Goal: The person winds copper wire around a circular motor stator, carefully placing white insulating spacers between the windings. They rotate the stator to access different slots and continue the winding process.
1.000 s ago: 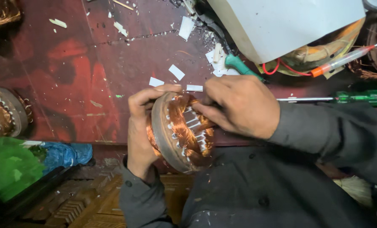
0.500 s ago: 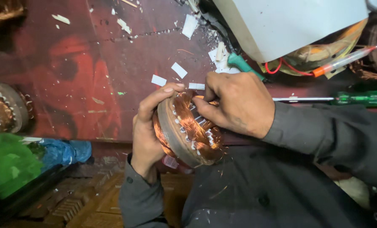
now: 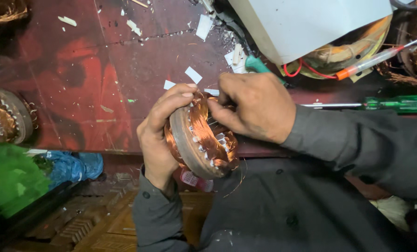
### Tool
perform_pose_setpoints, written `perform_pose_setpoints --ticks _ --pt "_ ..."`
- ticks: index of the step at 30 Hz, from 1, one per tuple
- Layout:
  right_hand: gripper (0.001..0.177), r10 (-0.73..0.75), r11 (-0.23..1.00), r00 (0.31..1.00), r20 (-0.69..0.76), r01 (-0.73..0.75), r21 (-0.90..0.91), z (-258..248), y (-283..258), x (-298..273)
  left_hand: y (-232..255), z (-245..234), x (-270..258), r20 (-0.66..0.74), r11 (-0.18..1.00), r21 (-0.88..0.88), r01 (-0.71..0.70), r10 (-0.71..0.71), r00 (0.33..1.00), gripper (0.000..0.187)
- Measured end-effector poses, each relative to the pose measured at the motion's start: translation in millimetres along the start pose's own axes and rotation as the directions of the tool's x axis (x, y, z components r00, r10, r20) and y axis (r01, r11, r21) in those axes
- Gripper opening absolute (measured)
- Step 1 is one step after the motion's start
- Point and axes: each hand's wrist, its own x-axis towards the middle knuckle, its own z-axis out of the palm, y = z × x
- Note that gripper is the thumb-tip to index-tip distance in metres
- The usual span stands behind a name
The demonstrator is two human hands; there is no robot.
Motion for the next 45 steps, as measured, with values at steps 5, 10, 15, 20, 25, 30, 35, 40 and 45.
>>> perform_pose_setpoints --ticks 5,10,15,20,25,30,35,40,45 --pt "0.027 -0.164 0.980 0.986 0.006 0.164 -0.111 -25 -7 -5 8 -4 -2 0.021 0.991 0.135 -0.016 0.013 1.000 0.048" --pt "0.034 -0.246 0.932 0.939 0.242 0.297 -0.207 -44 -12 -25 12 -1 2 0.014 0.983 0.184 -0.017 0.015 1.000 0.046" --pt "0.042 -0.115 0.943 0.922 0.369 0.218 -0.253 -33 -4 -27 19 1 -7 -0.152 0.954 0.299 -0.026 0.074 0.986 0.058" --pt "0.040 -0.113 0.939 0.874 0.472 0.249 -0.237 -31 2 -20 31 6 -39 -0.376 0.941 0.302 0.153 -0.030 0.926 0.022" --pt "0.039 -0.199 0.966 0.895 0.400 0.249 -0.076 -29 1 -17 31 -11 -48 -0.020 0.964 0.183 0.192 -0.192 0.981 0.028" --pt "0.032 -0.231 0.968 0.910 0.345 0.251 -0.015 -26 -6 -22 20 -17 -35 0.154 0.962 0.175 0.210 -0.238 0.959 0.038" --pt "0.036 -0.190 0.982 0.930 0.316 0.184 0.048 -29 -13 -22 9 -12 -36 0.189 0.954 0.254 0.159 -0.211 0.959 0.037" --pt "0.038 -0.227 0.974 0.901 0.370 0.211 0.083 -30 0 -13 1 -15 -43 0.084 0.967 0.238 0.092 -0.115 0.990 0.035" --pt "0.034 -0.145 0.984 0.866 0.479 0.177 -0.023 -27 15 -18 -10 -21 -40 0.044 0.903 0.046 0.427 -0.428 0.903 0.032"
